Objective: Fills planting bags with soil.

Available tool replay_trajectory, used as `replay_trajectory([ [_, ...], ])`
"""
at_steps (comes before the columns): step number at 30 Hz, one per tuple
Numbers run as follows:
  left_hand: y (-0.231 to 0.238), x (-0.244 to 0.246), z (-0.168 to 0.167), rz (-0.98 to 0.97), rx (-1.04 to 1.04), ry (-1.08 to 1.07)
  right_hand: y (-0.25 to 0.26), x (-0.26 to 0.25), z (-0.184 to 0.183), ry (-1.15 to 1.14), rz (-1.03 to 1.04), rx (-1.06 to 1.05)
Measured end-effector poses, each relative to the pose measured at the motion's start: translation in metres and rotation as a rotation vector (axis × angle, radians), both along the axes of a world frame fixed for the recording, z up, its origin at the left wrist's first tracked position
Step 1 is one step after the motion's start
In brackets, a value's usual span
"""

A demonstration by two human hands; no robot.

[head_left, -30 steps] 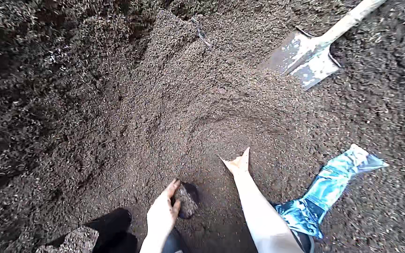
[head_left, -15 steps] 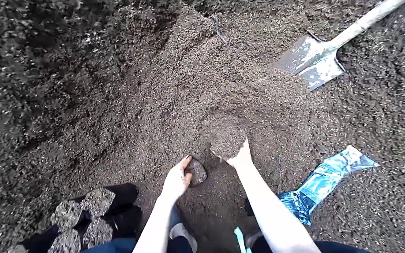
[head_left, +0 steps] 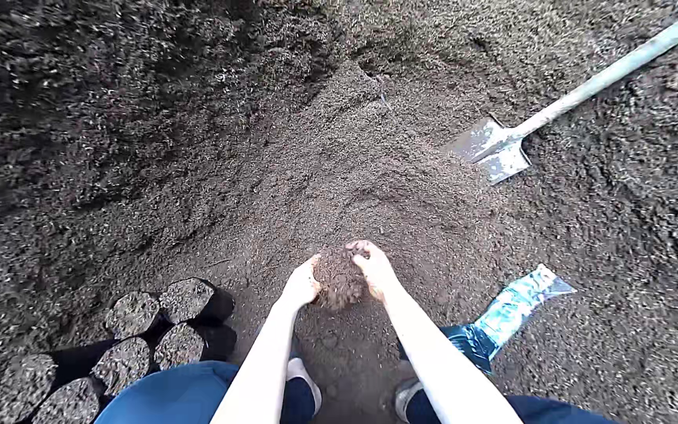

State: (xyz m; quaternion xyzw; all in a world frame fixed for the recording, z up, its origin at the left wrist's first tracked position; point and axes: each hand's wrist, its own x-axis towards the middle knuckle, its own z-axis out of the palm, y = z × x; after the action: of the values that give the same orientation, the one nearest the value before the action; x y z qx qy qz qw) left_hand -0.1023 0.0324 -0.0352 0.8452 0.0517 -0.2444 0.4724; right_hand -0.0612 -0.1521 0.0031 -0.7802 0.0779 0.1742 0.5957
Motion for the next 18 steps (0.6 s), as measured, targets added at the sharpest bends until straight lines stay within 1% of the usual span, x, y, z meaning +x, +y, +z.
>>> replay_trajectory([
  [1,0.003,-0.002,0.001,-0.008,-0.006,-0.015,-0.004,0.006,0.005,-0.076,0.017,-0.104],
  [3,0.007,-0.006,0.006,-0.009,-0.007,-0.04,-0.016,0.021,0.013,-0.182,0.078,-0.394],
  [4,0.008,-0.009,0.009,0.018,0.008,-0.05,-0.021,0.028,0.013,-0.194,0.138,-0.56],
  [5,0.009,-0.012,0.01,0.067,0.048,-0.049,-0.025,0.032,0.008,-0.168,0.21,-0.679],
  [6,0.009,-0.015,0.01,0.123,0.122,-0.025,-0.026,0.032,0.003,-0.111,0.281,-0.742],
  [8,0.009,-0.021,0.015,0.174,0.308,0.118,-0.02,0.021,-0.011,0.009,0.412,-0.743],
  [9,0.009,-0.023,0.018,0.156,0.374,0.195,-0.014,0.014,-0.018,0.076,0.471,-0.73],
  [11,0.007,-0.023,0.02,0.081,0.431,0.297,0.003,0.003,-0.027,0.163,0.566,-0.747],
  [13,0.003,-0.021,0.02,0.016,0.438,0.316,0.017,-0.001,-0.026,0.166,0.628,-0.856],
  [15,-0.001,-0.022,0.031,0.021,0.451,0.286,0.021,-0.002,-0.014,0.133,0.653,-0.933],
  [18,0.003,-0.029,0.065,0.109,0.406,0.166,0.014,-0.007,0.027,0.025,0.584,-0.907],
])
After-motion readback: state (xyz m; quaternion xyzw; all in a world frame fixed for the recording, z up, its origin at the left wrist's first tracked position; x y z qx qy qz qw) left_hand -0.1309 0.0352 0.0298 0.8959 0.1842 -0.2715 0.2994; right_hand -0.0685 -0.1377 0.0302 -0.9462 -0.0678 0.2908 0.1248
